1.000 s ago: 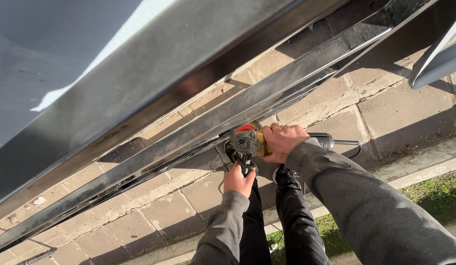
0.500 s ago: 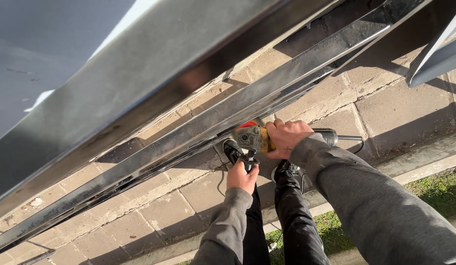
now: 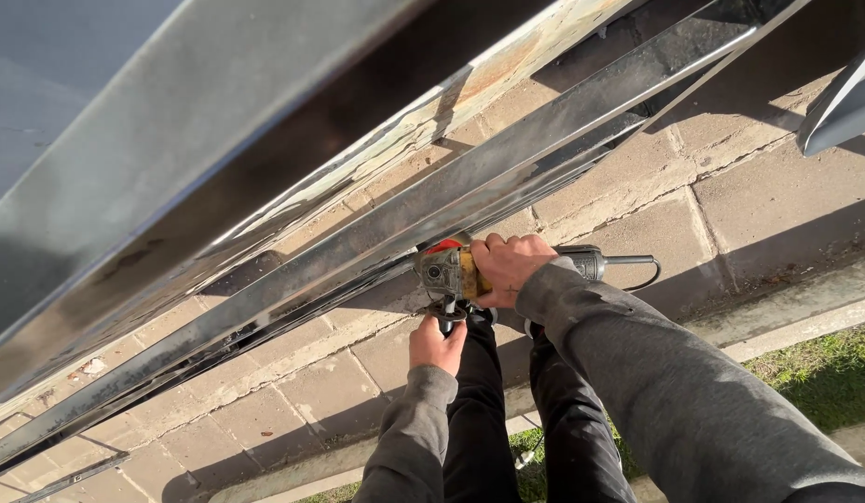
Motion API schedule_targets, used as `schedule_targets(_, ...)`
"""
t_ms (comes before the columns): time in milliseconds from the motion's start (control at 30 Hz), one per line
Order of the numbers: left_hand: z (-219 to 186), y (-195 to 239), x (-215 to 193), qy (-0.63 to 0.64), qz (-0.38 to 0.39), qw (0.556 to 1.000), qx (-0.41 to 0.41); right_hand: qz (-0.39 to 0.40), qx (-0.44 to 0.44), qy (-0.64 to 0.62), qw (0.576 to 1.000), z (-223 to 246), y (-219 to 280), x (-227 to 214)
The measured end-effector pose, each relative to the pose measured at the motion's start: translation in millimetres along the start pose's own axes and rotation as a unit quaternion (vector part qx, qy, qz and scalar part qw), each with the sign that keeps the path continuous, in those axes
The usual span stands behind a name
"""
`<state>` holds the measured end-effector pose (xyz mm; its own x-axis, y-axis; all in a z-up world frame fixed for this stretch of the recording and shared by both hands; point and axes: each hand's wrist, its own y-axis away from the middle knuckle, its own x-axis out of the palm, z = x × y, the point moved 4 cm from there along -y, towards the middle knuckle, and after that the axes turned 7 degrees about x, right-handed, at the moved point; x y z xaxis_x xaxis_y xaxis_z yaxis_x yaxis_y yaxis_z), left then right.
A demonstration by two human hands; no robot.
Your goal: Clean rust and paint from a metal gate using an angle grinder with a wire brush attachment.
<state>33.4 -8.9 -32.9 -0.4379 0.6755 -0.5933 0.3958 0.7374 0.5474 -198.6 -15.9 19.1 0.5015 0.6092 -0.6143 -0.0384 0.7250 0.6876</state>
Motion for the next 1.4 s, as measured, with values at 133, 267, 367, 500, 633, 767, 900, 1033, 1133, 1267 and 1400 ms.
schedule_targets(133,-24,-13,24,0.021,0.014,0.999,0.020,0.023,0.058,0.016,0.998,-25,15,-21)
schedule_targets(267,-55,-13,38,0.008,0.042,0.999,0.022,0.026,0.099,0.016,0.995,-51,24,-19)
schedule_targets(367,-43,8,30,0.016,0.051,0.999,0.001,0.070,0.098,0.023,0.992,-28,31,-22)
schedule_targets(500,3,46,30,0.047,0.072,0.996,-0.004,0.061,0.024,0.038,0.997,-12,27,47)
schedule_targets(633,4,74,30,0.017,0.034,0.999,-0.014,0.034,-0.023,0.000,0.999,-14,41,64)
schedule_targets(767,-23,33,28,0.002,0.022,1.000,0.011,0.000,0.004,0.023,1.000,-25,35,38)
schedule_targets(900,-28,29,22,0.027,0.008,1.000,-0.006,-0.049,0.006,0.007,0.999,-25,27,10)
schedule_targets(1033,-22,3,19,0.046,-0.011,0.998,0.039,0.010,0.001,0.034,0.999,-21,7,-9)
schedule_targets(1133,-12,-4,17,0.032,0.000,0.999,0.021,0.039,0.009,0.032,0.999,-17,-1,-18)
schedule_targets(1267,-12,-8,14,0.045,0.010,0.999,0.018,0.091,0.029,0.044,0.994,-9,-3,-27)
schedule_targets(1400,-15,-6,9,0.052,-0.004,0.999,0.010,0.063,-0.007,0.060,0.996,-8,-7,-14)
